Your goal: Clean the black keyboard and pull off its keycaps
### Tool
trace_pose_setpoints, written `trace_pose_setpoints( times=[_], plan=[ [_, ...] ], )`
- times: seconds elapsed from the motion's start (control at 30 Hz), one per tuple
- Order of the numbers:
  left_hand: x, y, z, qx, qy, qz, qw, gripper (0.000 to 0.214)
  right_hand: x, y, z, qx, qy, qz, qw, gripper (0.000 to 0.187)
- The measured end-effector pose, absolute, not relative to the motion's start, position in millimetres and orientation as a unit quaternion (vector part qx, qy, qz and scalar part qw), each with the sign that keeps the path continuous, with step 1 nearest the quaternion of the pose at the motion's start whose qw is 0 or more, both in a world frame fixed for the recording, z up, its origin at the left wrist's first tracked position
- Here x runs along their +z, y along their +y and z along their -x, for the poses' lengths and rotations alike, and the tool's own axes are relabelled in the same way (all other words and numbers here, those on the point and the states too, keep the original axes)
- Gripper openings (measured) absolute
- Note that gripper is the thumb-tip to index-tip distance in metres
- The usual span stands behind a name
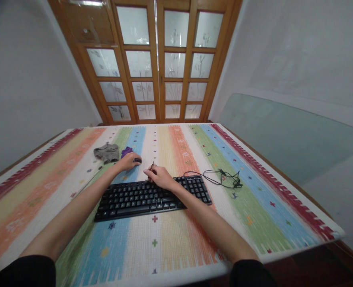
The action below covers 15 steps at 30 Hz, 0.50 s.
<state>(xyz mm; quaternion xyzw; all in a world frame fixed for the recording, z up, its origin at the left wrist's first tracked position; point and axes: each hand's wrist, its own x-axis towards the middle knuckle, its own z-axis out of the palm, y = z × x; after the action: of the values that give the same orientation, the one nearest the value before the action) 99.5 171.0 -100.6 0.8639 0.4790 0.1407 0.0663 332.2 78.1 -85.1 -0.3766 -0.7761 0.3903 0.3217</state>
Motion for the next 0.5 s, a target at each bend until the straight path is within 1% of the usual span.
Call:
trace_pose_setpoints(
  times=[0.1, 0.17, 0.3, 0.4, 0.5],
  plan=[
    [-101, 171, -100, 0.141, 0.480, -0.862, 0.076, 0.016, -80, 72, -327, 0.305, -0.832, 0.352, 0.302, 0.040],
    [-100, 172, -99, 0.139, 0.481, -0.862, 0.079, 0.017, -76, 69, -323, 0.250, -0.867, 0.334, 0.274, 0.039],
    [-101, 172, -98, 0.141, 0.481, -0.861, 0.086, 0.019, -71, 71, -314, 0.184, -0.904, 0.318, 0.218, 0.036],
    [-101, 173, -98, 0.139, 0.477, -0.863, 0.085, 0.020, -70, 82, -312, 0.186, -0.900, 0.328, 0.218, 0.033],
    [-103, 175, -97, 0.136, 0.471, -0.868, 0.079, 0.019, -72, 98, -311, 0.244, -0.877, 0.350, 0.223, 0.037]
  ],
)
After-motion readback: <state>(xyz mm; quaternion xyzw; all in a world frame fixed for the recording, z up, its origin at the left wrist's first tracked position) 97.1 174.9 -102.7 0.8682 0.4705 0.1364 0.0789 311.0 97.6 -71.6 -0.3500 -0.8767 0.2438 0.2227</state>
